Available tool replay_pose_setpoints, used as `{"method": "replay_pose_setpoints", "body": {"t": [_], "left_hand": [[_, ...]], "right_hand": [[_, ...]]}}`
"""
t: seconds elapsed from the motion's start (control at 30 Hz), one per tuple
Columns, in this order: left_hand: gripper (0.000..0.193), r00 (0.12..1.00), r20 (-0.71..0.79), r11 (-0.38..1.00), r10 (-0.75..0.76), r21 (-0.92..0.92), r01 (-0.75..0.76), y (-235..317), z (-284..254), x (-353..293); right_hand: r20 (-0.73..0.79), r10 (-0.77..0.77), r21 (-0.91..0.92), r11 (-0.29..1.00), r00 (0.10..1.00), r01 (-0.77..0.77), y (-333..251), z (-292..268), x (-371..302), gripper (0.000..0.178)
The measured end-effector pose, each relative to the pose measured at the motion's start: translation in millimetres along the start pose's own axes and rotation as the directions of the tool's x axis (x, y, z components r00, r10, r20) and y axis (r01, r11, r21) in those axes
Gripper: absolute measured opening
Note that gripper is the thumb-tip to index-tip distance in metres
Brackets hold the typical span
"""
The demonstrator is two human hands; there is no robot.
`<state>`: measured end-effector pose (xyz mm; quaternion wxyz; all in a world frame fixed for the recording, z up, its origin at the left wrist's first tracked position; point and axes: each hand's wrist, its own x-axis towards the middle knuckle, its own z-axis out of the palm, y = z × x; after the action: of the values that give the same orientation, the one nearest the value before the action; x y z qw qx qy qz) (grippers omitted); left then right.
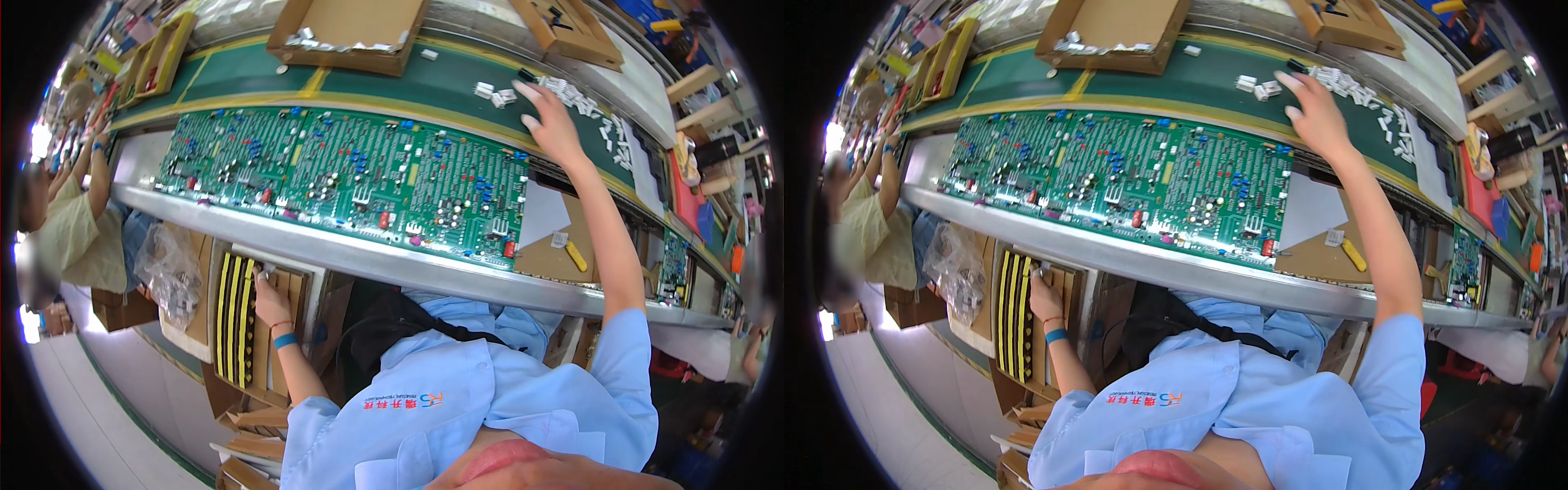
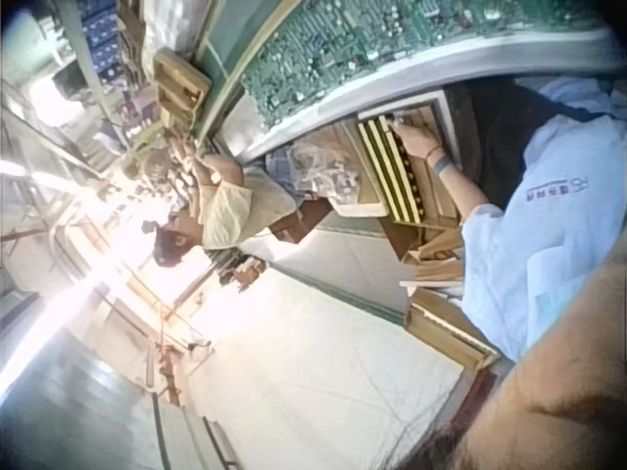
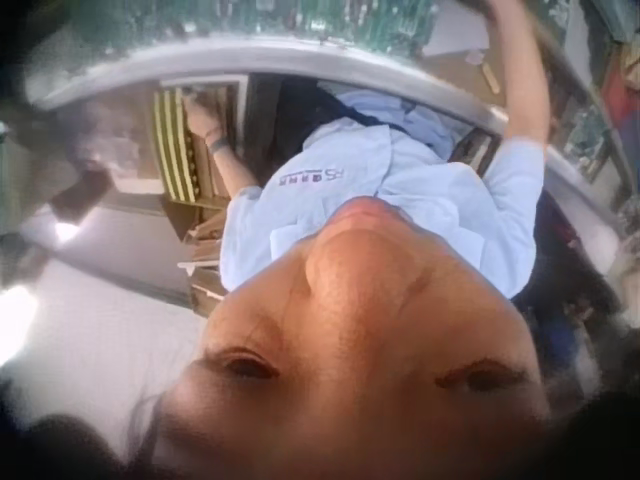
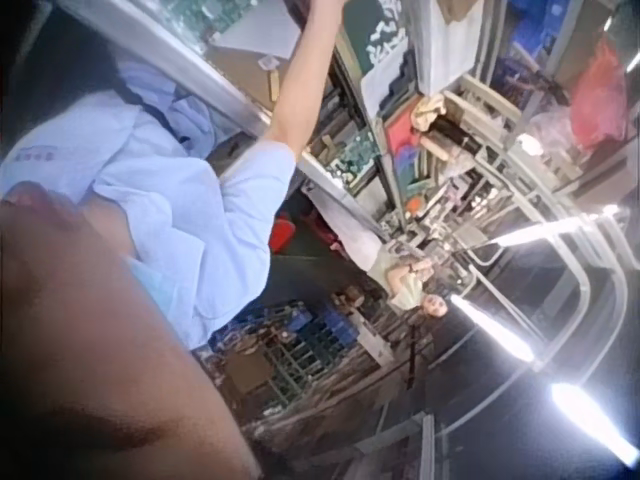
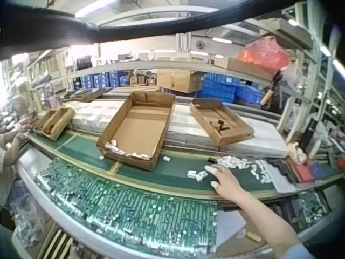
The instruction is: Manually inserting electronic components like transformers and capacitors onto printed circuit boards on an assembly line.
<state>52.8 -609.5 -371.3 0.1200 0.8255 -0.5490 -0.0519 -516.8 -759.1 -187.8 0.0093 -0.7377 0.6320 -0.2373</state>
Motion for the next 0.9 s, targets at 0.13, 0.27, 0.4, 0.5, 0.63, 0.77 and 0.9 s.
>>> {"method": "replay_pose_setpoints", "body": {"t": [0.13,0.27,0.4,0.5,0.63,0.77,0.9], "left_hand": [[0.025,0.999,-0.027,0.999,-0.036,-0.018,0.036,10,-9,-2],[0.027,0.998,-0.048,0.999,-0.037,-0.041,0.035,11,-6,-5],[0.036,0.998,-0.062,1.000,0.015,0.017,-0.014,11,0,-5],[0.036,0.998,-0.030,0.999,-0.049,0.004,0.049,4,8,-6],[0.035,0.995,-0.094,0.999,0.044,-0.028,-0.047,9,7,4],[0.035,0.997,-0.072,1.000,-0.008,-0.005,0.008,3,5,-2],[0.033,0.997,-0.037,0.998,-0.064,-0.011,0.063,17,-1,-6]], "right_hand": [[0.055,-0.060,0.141,0.989,0.997,0.052,14,29,32,0.049],[0.055,0.236,0.213,0.947,0.970,-0.242,9,18,28,0.031],[-0.072,0.296,0.412,0.878,0.953,-0.241,47,20,22,0.028],[-0.020,0.237,0.347,0.913,0.971,-0.216,39,13,22,0.028],[0.039,0.195,0.239,0.950,0.980,-0.199,47,4,8,0.032],[0.186,0.089,-0.080,0.994,0.979,-0.075,8,-25,10,0.048],[0.224,0.130,0.003,0.991,0.966,-0.134,17,-35,38,0.049]]}}
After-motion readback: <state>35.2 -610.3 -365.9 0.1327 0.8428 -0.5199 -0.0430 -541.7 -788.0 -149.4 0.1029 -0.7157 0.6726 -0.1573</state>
